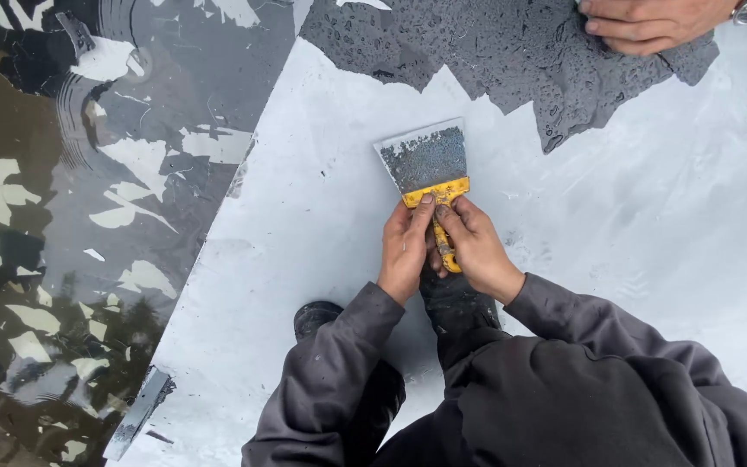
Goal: Scraping a black coating off a flat white surface using a handheld metal scraper.
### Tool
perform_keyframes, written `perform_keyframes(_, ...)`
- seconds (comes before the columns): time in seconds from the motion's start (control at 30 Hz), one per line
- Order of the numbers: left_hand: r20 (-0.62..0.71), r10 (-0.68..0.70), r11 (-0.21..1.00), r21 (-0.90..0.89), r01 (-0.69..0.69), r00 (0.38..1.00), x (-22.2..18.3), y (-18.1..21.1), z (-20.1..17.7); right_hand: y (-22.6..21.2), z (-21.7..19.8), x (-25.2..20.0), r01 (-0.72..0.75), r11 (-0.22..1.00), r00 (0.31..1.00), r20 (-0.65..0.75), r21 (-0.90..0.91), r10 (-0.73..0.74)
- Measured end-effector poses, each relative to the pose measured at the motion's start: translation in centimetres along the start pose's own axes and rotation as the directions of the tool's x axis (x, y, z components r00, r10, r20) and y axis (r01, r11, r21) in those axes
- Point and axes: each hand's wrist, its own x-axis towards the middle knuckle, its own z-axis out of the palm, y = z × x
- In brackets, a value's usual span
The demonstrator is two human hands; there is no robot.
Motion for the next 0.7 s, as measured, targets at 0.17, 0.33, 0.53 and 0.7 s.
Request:
perform_keyframes(0.17,-0.018,-0.085,0.976,-0.204,0.079,0.996,3.0,1.2,1.6,-1.9,0.6,2.7,0.075,0.997,0.997,-0.034,0.008,-0.075)
perform_keyframes(0.33,-0.021,-0.082,0.888,-0.455,0.064,0.996,6.5,-0.5,0.5,-3.2,1.0,4.9,0.038,0.990,0.998,-0.034,-0.134,-0.043)
perform_keyframes(0.53,-0.133,-0.117,0.934,-0.351,0.064,0.984,7.9,1.9,1.2,-3.9,1.0,7.1,0.049,0.986,0.999,-0.006,-0.162,-0.051)
perform_keyframes(0.7,-0.194,-0.094,0.939,-0.344,0.022,0.976,9.5,1.8,1.3,-3.6,0.5,8.8,0.129,0.971,0.991,0.011,-0.201,-0.130)
